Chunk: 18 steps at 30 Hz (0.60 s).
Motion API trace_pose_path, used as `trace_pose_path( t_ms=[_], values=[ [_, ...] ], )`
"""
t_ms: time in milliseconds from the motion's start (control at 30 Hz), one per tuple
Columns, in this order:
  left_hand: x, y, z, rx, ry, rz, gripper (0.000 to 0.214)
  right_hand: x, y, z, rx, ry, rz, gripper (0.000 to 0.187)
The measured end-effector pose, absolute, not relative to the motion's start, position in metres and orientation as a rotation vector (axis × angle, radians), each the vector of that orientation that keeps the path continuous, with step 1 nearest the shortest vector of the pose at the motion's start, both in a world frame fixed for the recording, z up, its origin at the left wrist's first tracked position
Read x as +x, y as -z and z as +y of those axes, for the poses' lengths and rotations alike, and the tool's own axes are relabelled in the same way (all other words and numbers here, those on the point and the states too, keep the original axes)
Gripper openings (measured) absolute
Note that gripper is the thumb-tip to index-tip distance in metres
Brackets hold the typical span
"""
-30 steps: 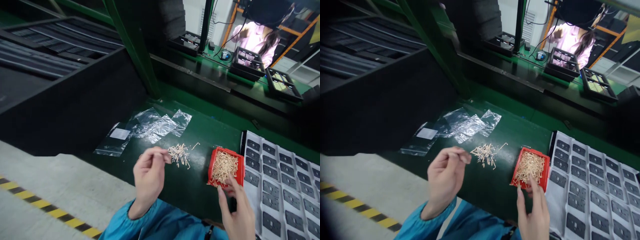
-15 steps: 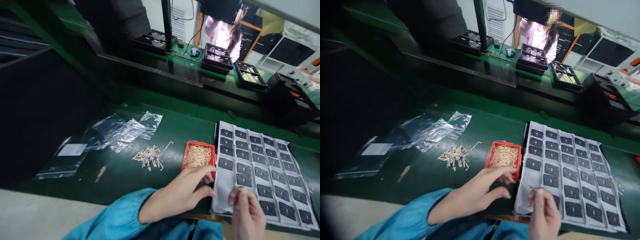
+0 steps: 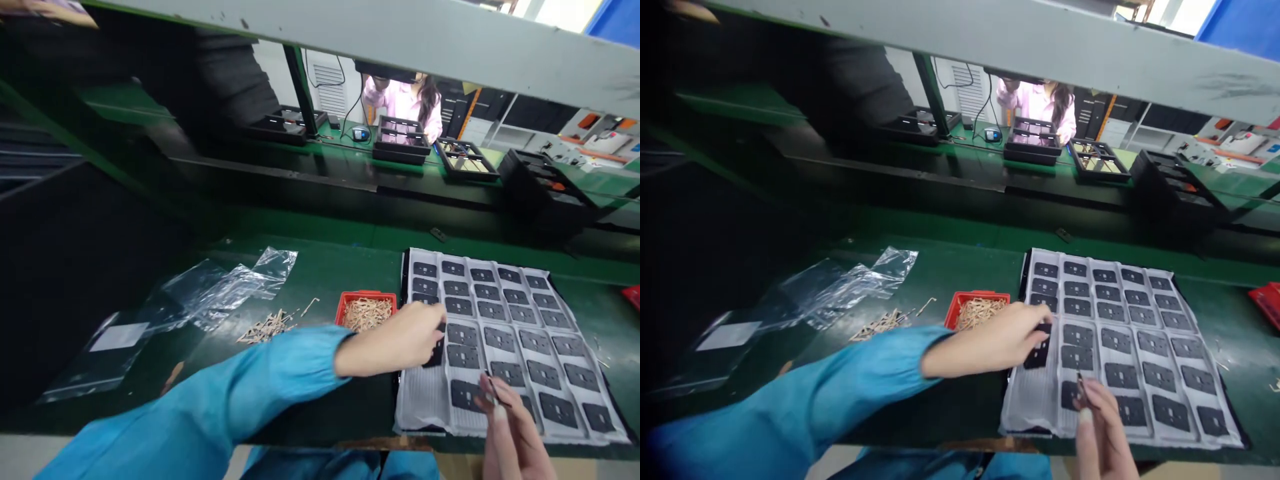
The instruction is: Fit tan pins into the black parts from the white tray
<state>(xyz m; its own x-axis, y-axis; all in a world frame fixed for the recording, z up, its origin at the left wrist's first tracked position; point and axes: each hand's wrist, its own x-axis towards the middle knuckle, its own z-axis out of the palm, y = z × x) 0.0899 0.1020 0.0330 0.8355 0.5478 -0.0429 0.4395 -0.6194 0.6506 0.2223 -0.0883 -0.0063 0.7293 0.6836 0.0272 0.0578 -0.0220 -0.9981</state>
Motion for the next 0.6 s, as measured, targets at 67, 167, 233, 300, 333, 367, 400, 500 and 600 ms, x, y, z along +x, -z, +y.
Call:
trace_pose_path(
  t_ms=[67, 167, 233, 300, 333, 367, 400, 500, 600],
  values=[
    [0.058, -0.045, 0.091, 2.121, -0.254, 0.771, 0.011, 0.204, -0.008, -0.074, -1.442, -0.685, -0.762, 0.021],
    [0.025, -0.052, 0.070, 1.319, -0.447, 0.774, 0.007, 0.177, -0.023, -0.055, -1.353, -0.890, -0.888, 0.023],
    [0.013, -0.052, 0.061, 1.127, -0.523, 0.768, 0.017, 0.167, -0.027, -0.047, -1.366, -0.969, -0.925, 0.025],
    [0.006, -0.052, 0.058, 1.102, -0.544, 0.786, 0.021, 0.165, -0.027, -0.042, -1.412, -0.986, -0.953, 0.024],
    [0.003, -0.053, 0.058, 1.100, -0.538, 0.801, 0.018, 0.166, -0.026, -0.039, -1.427, -0.989, -0.986, 0.023],
    [0.001, -0.055, 0.059, 1.098, -0.525, 0.818, 0.015, 0.169, -0.024, -0.037, -1.433, -0.989, -1.031, 0.021],
    [0.000, -0.056, 0.061, 1.097, -0.513, 0.834, 0.015, 0.172, -0.023, -0.035, -1.428, -0.990, -1.087, 0.019],
    [-0.004, -0.062, 0.064, 1.088, -0.482, 0.858, 0.015, 0.181, -0.019, -0.029, -1.395, -0.999, -1.227, 0.020],
    [-0.006, -0.064, 0.065, 1.085, -0.467, 0.850, 0.015, 0.182, -0.018, -0.027, -1.421, -0.988, -1.245, 0.020]
  ],
)
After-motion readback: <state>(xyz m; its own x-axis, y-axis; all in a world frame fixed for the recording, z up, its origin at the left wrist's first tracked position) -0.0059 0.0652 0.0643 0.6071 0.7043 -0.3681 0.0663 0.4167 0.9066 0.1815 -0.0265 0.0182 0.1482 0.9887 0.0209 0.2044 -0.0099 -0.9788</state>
